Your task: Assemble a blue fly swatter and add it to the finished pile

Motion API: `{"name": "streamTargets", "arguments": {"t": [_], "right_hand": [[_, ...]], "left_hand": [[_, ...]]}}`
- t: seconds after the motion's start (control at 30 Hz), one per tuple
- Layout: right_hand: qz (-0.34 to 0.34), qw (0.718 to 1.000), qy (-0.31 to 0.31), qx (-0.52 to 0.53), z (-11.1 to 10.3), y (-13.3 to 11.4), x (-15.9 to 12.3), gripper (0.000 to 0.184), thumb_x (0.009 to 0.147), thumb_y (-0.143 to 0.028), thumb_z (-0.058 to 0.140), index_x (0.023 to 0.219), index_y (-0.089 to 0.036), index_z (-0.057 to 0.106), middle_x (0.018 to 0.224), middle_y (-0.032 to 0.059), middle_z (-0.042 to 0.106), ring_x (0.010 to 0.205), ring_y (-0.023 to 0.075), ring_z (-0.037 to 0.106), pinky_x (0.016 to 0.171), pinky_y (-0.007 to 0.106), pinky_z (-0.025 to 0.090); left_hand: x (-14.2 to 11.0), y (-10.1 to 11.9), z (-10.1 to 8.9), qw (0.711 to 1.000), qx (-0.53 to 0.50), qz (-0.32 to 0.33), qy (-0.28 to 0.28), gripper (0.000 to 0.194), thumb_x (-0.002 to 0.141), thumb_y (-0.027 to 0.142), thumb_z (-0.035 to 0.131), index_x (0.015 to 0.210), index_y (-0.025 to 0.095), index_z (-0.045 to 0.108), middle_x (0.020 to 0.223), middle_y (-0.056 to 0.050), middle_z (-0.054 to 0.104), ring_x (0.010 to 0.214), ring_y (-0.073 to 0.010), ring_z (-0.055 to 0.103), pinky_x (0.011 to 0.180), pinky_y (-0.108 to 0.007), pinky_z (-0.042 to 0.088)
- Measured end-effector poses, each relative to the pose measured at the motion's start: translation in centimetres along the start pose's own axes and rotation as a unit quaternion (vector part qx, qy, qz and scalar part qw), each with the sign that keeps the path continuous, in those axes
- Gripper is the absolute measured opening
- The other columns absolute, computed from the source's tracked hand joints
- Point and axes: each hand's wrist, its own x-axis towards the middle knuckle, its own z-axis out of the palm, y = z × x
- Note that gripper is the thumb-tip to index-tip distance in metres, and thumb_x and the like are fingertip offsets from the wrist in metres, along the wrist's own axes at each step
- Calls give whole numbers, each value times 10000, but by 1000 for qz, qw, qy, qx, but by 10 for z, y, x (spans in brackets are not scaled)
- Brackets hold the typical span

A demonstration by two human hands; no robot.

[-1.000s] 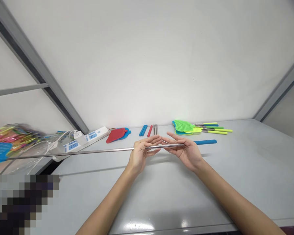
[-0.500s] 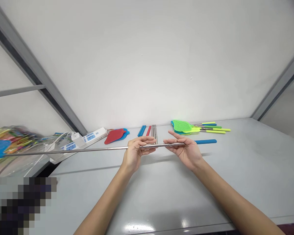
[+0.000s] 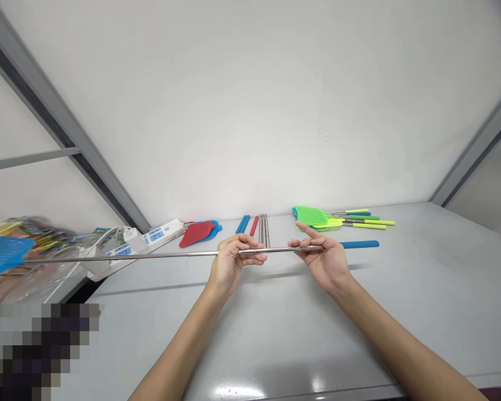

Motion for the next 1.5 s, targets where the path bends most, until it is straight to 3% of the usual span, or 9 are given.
{"name": "streamTargets", "arguments": {"t": [0.37, 0.67, 0.97, 1.13, 1.3, 1.5], "right_hand": [[-20, 999, 35, 24, -4, -2, 4, 280, 561, -57, 392, 753, -148, 575, 428, -27, 455, 491, 127, 483, 785, 374, 426], [-32, 998, 42, 27, -4, -2, 4, 204, 557, -46, 395, 659, -182, 509, 422, -36, 424, 474, 123, 460, 778, 392, 427], [-49, 994, 85, 54, -13, -8, 15, 200, 529, -57, 372, 625, -174, 501, 412, -29, 413, 452, 112, 446, 656, 326, 449], [9, 993, 118, -3, -12, 6, 11, 133, 636, -212, 363, 628, -173, 490, 556, 10, 522, 510, 136, 505, 495, 284, 412], [43, 990, 113, -68, -11, 12, 10, 267, 693, -371, 310, 501, -190, 344, 411, -28, 387, 385, 125, 434, 424, 264, 356], [65, 989, 112, -78, -8, 18, 8, 337, 718, -367, 306, 437, -193, 240, 333, -48, 245, 318, 97, 326, 375, 230, 281]], "left_hand": [[3, -3, -8, 1000, 3, 4, 3, 124, 630, 138, 417, 616, 123, 539, 647, -33, 603, 506, -143, 589, 491, -245, 445], [4, -2, -12, 1000, 4, 11, 2, 101, 641, 139, 416, 618, 142, 514, 639, -14, 585, 465, -105, 537, 462, -225, 409], [4, -20, 7, 1000, -24, -1, -3, 108, 679, 182, 402, 650, 134, 494, 638, -6, 528, 476, -111, 538, 476, -236, 418], [3, -17, 11, 1000, 7, -8, -28, 195, 726, 335, 436, 699, 149, 486, 616, 19, 472, 452, -107, 524, 434, -219, 393], [4, -18, 10, 997, 47, -45, -51, 282, 698, 430, 494, 662, 152, 467, 588, 21, 471, 424, -87, 498, 417, -204, 385], [5, -26, 14, 998, 35, -41, -44, 302, 700, 455, 489, 639, 162, 458, 486, 58, 396, 369, -71, 458, 369, -183, 342]]}}
